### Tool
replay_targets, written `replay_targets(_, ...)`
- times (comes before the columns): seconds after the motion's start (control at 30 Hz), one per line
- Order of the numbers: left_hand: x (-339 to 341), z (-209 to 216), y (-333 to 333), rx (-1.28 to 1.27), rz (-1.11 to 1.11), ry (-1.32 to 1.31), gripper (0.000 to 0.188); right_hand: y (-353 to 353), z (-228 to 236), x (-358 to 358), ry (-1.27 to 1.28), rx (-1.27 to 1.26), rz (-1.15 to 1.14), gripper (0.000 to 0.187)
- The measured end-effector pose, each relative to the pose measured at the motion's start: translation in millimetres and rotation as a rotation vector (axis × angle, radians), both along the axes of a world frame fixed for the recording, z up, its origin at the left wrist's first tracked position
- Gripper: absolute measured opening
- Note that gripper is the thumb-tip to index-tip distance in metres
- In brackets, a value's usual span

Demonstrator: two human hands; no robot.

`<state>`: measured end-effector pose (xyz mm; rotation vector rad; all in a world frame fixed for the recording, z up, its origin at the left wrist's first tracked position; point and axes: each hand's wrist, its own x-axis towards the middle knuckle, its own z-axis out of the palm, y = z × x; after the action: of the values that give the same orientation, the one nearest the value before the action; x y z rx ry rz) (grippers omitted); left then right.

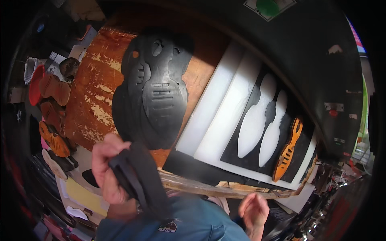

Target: The person repeatedly presses white and black rubber cutouts into a heated press using a wooden paddle. They remove each pressed piece, place it aside, and continue the cycle with additional cutouts. The person also briefly handles a large black rubber sheet, folding it and setting it down.

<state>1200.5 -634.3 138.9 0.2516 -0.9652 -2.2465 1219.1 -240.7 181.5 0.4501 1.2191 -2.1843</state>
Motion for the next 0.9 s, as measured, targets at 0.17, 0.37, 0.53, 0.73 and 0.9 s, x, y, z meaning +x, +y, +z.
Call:
replay_targets(0.17,-21,25,21,-0.006,-0.221,0.337,0.025,-74,-27,-63,0.358,0.300,0.268,0.073)
replay_targets(0.37,0,42,67,-0.184,-0.329,0.180,0.006,-135,-21,-93,0.098,-0.243,0.531,0.102)
replay_targets(0.53,-18,92,72,-1.302,-0.045,-0.213,0.031,-107,-12,-103,0.315,0.012,0.132,0.044)
replay_targets(0.73,-16,227,125,-1.801,-0.064,0.141,0.027,-15,10,-128,0.568,0.084,-0.089,0.024)
replay_targets(0.9,-32,259,174,-1.960,-0.220,0.197,0.027,49,18,-128,0.611,0.219,-0.137,0.028)
